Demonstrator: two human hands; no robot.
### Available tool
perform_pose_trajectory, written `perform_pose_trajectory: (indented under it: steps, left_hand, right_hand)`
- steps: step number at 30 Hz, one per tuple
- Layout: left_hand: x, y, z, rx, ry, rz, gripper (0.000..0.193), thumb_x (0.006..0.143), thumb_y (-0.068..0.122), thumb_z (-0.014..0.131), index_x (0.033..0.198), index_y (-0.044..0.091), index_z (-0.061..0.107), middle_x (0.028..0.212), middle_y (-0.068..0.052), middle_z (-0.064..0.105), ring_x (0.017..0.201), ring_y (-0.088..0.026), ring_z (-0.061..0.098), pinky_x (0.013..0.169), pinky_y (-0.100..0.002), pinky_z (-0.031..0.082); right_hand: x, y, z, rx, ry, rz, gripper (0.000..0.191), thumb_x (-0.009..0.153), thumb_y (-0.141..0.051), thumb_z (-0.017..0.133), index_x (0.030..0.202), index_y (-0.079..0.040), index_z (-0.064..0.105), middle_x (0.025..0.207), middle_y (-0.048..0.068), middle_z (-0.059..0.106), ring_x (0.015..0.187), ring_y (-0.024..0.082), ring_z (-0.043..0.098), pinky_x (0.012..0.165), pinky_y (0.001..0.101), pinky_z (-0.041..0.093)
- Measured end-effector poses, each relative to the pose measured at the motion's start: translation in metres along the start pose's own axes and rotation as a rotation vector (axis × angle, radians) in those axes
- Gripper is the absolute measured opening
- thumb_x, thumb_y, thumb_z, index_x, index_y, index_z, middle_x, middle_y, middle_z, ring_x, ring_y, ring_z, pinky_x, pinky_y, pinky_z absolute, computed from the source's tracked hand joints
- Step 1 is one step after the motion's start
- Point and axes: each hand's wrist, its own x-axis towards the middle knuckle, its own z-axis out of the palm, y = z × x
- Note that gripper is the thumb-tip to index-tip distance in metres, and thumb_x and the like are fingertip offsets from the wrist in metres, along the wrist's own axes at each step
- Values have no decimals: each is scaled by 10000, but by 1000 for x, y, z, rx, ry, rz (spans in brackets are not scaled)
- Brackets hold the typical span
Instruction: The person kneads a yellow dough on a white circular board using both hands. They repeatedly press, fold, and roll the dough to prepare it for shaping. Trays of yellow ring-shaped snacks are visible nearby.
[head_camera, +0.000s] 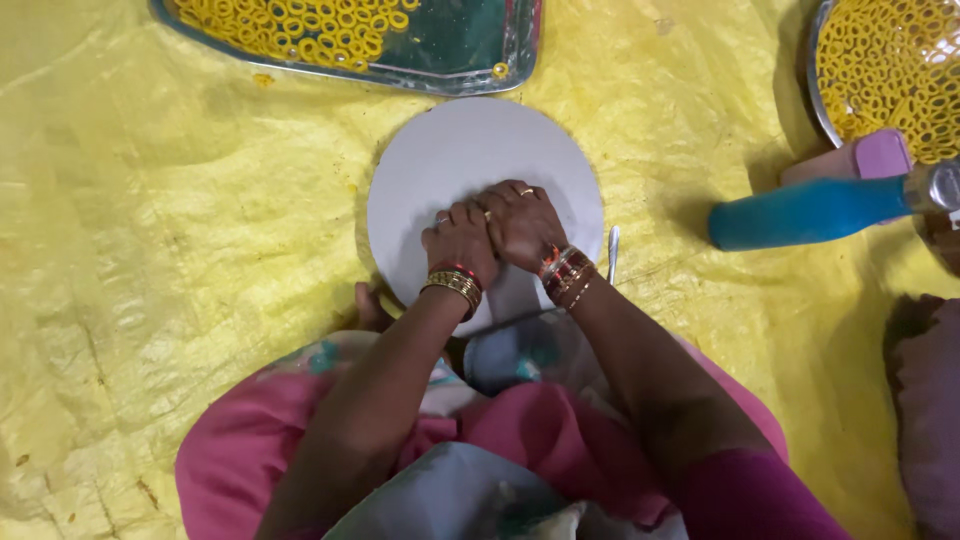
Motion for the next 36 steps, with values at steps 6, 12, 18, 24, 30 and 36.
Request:
perform_pose_trajectory:
  steps: [6, 12, 18, 24, 30, 36]
  left_hand:
    - [15, -17, 4, -54, 151, 123, 445, 887, 387, 681, 1201, 84, 594, 1151, -135, 659, 1049, -319, 674, 815, -484, 558]
    - [27, -28, -18, -54, 134, 250, 481, 864, 450, 735, 1127, 66, 614, 1061, -147, 717, 957, -324, 711, 791, -473, 574]
    - [39, -34, -31, -13, 22, 293, 510, 860, 516, 720, 1087, 65, 648, 977, -145, 752, 900, -319, 724, 774, -461, 573]
    - [49, -42, -23, -33, 112, 333, 502, 861, 547, 702, 1037, 79, 664, 959, -146, 752, 862, -327, 725, 769, -474, 563]
    - [46, -39, -14, -21, 224, 329, 450, 909, 527, 678, 1038, 96, 660, 904, -102, 758, 833, -290, 729, 760, -464, 562]
    - [24, -18, -32, 111, 61, 163, 570, 845, 537, 685, 1229, 126, 594, 1132, -96, 698, 1073, -275, 673, 891, -501, 503]
  right_hand:
    - [20, 13, 4, -53, 76, -25, 134, 866, -200, 621, 924, -94, 680, 929, 121, 668, 900, 332, 635, 813, 481, 503]
    - [37, 27, 15, 37, 84, 45, 185, 893, -254, 599, 844, -87, 660, 821, 156, 662, 786, 375, 641, 749, 503, 523]
    - [44, 36, 23, 61, 30, 176, 268, 914, -306, 563, 822, -84, 682, 811, 163, 701, 756, 398, 665, 717, 524, 527]
    - [52, 41, 27, 21, 50, 230, 269, 909, -298, 548, 832, -85, 693, 824, 164, 713, 746, 394, 676, 705, 525, 533]
    - [42, 30, 28, 1, 194, 206, 244, 941, -251, 546, 841, -68, 673, 843, 153, 696, 794, 377, 662, 738, 512, 526]
    - [18, 14, 22, -63, 301, 110, 163, 945, -200, 600, 886, -53, 636, 878, 153, 637, 836, 377, 622, 775, 496, 492]
